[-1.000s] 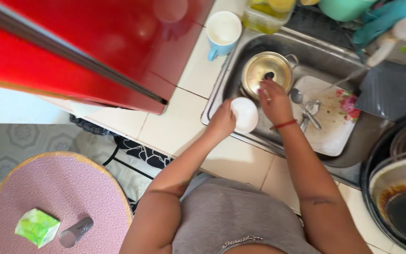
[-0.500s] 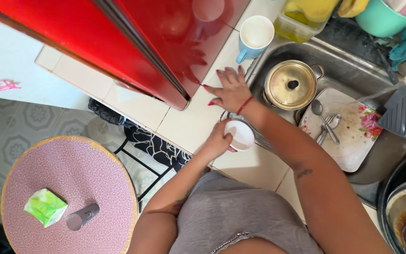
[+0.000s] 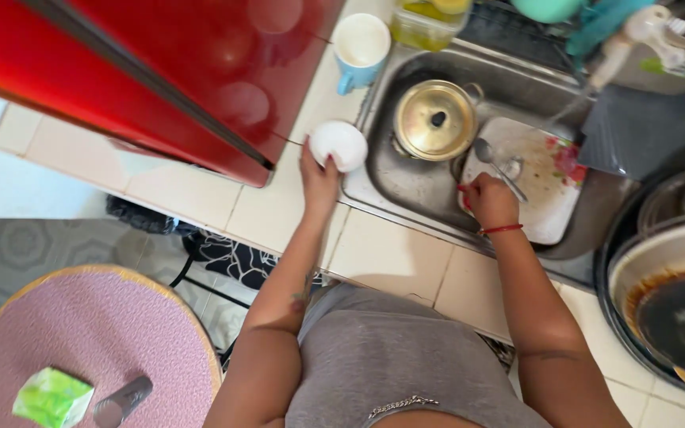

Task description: The person sorts a pile of clothes by picking up items one by one, shaking them out, and placing them into a green laundry basket. Later, the person moves to a kitchen sink and washes several dishes, including a mug, a plate, and a pot, under running water.

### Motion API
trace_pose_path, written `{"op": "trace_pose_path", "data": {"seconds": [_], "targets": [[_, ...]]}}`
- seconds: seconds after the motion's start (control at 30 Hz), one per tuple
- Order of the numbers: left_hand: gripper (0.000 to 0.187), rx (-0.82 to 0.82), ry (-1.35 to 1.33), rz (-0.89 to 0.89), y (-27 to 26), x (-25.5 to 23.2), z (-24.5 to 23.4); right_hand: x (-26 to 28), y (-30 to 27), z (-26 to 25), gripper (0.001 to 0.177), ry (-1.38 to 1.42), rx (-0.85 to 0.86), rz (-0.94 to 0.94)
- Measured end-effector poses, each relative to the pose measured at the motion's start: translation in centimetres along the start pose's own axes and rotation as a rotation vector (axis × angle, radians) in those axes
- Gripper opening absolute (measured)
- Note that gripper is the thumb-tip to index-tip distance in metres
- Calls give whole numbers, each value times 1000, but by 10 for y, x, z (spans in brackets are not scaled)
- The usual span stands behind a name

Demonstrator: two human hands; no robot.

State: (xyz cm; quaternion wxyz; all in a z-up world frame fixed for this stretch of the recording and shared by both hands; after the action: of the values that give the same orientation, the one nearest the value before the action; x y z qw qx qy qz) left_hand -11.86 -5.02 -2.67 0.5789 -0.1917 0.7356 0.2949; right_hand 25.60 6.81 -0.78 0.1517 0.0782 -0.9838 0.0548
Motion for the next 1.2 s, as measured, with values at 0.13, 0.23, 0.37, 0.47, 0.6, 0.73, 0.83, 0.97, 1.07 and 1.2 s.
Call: {"op": "trace_pose_path", "data": {"seconds": [0.13,0.23,0.37,0.47,0.6,0.73,0.83,0.97,1.07,1.2], "targets": [[62,-84,164,229,28,-4,4,-81,-2,18,44,-226,144,188],[61,-85,253,278,39,-8,6,-130,5,21,35,-247,149,303],[63,-1,490,186,38,-15,11,-150,23,35,57,-193,182,353],[66,88,759,219,31,-28,11,-142,41,48,71,-156,215,349],[71,169,895,217,14,-37,8,-144,62,67,93,-124,330,471],[81,189,854,258,-20,-56,13,-167,71,84,88,-65,502,582],[81,293,789,288,-52,-77,43,-185,76,95,76,-143,635,538],[48,595,492,456,-98,-111,138,-202,75,103,38,253,704,614],[40,973,582,84,-102,-69,230,-208,69,102,15,888,602,807],[63,1178,689,-340,-96,10,313,-202,59,81,21,650,504,769]]}}
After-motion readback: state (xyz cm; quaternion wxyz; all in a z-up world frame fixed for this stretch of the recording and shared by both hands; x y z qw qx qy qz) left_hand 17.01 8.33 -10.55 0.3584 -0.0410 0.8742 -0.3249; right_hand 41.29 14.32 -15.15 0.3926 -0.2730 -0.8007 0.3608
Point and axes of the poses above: each hand's wrist, its own y-axis towards the middle knuckle, its own z-axis out of the palm, x = y × z, the point moved 7 cm from there along y, towards the middle knuckle, and after that the axes turned 10 degrees about z, right-handed, at the moved point
